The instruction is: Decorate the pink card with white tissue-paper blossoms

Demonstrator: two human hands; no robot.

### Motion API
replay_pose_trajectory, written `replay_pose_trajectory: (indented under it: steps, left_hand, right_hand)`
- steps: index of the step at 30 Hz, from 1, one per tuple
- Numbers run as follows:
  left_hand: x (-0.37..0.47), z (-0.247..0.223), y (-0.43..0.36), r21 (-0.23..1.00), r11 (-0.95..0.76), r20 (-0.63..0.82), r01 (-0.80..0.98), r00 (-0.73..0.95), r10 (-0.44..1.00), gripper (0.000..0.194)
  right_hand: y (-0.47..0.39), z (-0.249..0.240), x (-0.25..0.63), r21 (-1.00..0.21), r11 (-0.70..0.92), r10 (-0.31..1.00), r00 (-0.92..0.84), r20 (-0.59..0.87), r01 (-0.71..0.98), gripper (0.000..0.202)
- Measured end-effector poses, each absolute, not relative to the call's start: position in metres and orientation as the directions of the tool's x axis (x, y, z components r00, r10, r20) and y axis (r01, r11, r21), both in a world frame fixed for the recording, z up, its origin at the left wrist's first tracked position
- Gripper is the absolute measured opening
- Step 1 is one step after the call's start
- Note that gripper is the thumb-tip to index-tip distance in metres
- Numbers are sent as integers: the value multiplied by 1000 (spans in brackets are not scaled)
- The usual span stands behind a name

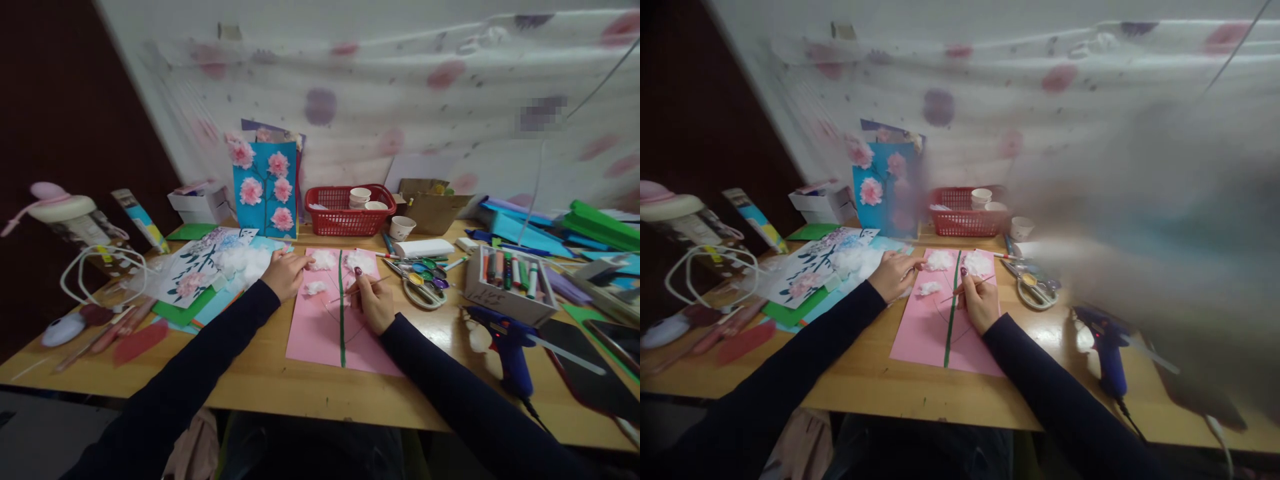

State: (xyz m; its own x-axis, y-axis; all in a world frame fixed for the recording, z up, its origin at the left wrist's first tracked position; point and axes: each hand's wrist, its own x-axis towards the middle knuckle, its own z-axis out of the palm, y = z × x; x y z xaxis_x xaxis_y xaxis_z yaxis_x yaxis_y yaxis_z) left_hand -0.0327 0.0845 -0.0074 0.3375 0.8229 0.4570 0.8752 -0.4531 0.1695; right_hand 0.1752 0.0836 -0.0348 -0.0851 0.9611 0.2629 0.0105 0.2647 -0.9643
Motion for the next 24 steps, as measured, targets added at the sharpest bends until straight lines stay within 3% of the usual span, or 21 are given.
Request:
replay_pose_trajectory:
  steps: [6, 8, 10, 13, 17, 24]
  left_hand:
    - [-59, 7, 87, 160, -344, 582, 925, 193, 790, 22]
    - [-70, 13, 88, 243, -299, 628, 923, 85, 774, 20]
    - [-71, 16, 86, 408, -322, 582, 854, 29, 813, 20]
    - [-52, 14, 76, 642, -409, 337, 649, 240, 910, 26]
    - [-13, 3, 58, 651, -550, 277, 523, 511, 814, 25]
    - [16, -8, 39, 583, -612, 356, 533, 510, 783, 20]
  right_hand:
    - [85, -34, 180, -978, 206, 975, -94, 203, 21, 62]
    - [87, -34, 181, -987, 160, 983, -90, 161, -17, 62]
    - [88, -33, 181, -990, 113, 990, -80, 119, -79, 61]
    - [88, -30, 180, -980, 55, 994, -83, 72, -193, 58]
    - [85, -25, 179, -959, 27, 994, -94, 55, -282, 54]
    - [77, -21, 178, -959, 9, 992, -120, 45, -284, 53]
